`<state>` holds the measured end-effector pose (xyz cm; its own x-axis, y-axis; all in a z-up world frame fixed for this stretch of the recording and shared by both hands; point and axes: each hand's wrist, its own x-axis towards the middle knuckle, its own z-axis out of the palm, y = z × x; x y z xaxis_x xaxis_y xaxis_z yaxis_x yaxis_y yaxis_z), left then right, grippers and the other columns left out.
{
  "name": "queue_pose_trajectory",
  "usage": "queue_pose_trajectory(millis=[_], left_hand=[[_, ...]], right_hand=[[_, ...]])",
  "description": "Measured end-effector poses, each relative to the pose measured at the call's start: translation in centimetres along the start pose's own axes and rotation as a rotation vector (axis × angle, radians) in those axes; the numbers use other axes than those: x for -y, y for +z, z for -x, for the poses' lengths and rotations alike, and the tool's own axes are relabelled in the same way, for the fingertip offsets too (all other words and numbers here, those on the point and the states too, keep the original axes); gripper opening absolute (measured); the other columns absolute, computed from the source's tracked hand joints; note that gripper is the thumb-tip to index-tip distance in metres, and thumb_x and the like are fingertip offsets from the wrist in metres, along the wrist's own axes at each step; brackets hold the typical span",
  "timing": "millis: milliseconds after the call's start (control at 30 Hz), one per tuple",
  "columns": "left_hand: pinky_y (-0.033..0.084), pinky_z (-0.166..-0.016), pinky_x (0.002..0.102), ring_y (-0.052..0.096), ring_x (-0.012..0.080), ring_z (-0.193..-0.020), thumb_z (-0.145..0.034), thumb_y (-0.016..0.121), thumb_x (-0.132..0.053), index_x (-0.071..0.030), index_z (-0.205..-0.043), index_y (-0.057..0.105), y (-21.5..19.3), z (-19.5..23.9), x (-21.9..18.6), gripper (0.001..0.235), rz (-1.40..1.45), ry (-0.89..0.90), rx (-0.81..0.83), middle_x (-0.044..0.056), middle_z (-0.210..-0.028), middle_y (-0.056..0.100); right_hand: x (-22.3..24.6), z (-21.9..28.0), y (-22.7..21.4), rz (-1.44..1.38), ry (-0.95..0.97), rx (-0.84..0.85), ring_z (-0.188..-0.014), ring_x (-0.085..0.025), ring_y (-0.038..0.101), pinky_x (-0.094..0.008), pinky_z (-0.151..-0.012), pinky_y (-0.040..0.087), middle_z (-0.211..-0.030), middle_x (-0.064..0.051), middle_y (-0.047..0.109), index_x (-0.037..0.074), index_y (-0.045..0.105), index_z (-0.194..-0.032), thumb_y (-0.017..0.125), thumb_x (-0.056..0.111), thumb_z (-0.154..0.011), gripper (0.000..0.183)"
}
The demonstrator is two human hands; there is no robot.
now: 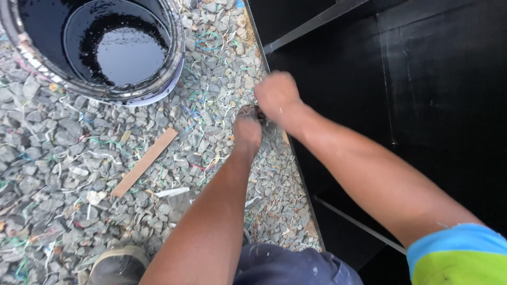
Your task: The person paints a black cabinet with black paint using a sponge. They repeatedly dip the sponge into a paint can, apply paint to the cabinet's interior and exterior surfaces, and add a liquid from a green bottle into the paint can.
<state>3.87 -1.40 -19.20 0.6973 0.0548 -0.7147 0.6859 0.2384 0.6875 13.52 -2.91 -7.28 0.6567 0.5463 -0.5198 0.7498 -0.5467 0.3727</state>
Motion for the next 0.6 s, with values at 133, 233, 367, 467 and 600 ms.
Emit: queue_pose_trajectory(millis=[133,233,367,467,600], left_hand=[[0.049,-0.095,0.042,0.067,0.0266,-0.101,-0.111,0.035,-0.026,-0.003,-0.109,0.068,-4.1,7.6,-5.7,0.04,0.09,-0.05,0.02,0.009,-0.101,0.069],[0.05,-0.098,0.043,0.062,0.025,-0.108,-0.108,0.034,-0.056,-0.023,-0.104,0.062,-4.5,11.4,-8.4,0.044,-0.296,0.01,0.065,0.004,-0.1,0.061],[0.049,-0.107,0.054,0.064,0.0373,-0.122,-0.105,0.039,-0.053,-0.01,-0.118,0.07,-3.8,14.8,-9.4,0.054,-0.49,-0.014,0.341,0.016,-0.12,0.071],[0.05,-0.107,0.054,0.065,0.0386,-0.12,-0.105,0.042,-0.05,-0.011,-0.113,0.071,-2.5,15.7,-8.7,0.049,-0.526,0.005,0.4,0.017,-0.118,0.072],[0.054,-0.101,0.052,0.067,0.0386,-0.116,-0.104,0.05,-0.041,-0.011,-0.112,0.072,-1.9,16.1,-8.2,0.038,-0.55,0.012,0.404,0.017,-0.112,0.074]], right_hand=[[3.3,10.2,4.8,-0.092,0.054,0.092,-0.062,-0.026,0.067,-0.042,-0.052,0.052,-0.062,-0.007,0.069,0.017,0.076,-0.068,0.06,0.014,-0.088,0.026],[6.0,17.7,5.7,-0.092,0.135,0.091,-0.067,-0.027,0.067,-0.042,-0.053,0.053,-0.07,-0.009,0.066,0.013,0.079,-0.074,0.062,0.011,-0.084,0.019],[9.5,24.5,7.5,-0.151,0.258,0.346,-0.069,-0.027,0.069,-0.042,-0.049,0.056,-0.072,-0.011,0.068,0.008,0.078,-0.079,0.067,0.01,-0.085,0.013],[11.3,29.0,12.2,-0.25,0.36,0.508,-0.062,-0.028,0.068,-0.044,-0.045,0.054,-0.065,-0.012,0.065,0.006,0.076,-0.072,0.069,0.01,-0.083,0.014],[8.9,28.1,4.5,-0.743,0.637,0.618,-0.072,-0.038,0.075,-0.05,-0.055,0.06,-0.075,-0.02,0.074,0.003,0.077,-0.081,0.065,0.019,-0.085,0.02]])
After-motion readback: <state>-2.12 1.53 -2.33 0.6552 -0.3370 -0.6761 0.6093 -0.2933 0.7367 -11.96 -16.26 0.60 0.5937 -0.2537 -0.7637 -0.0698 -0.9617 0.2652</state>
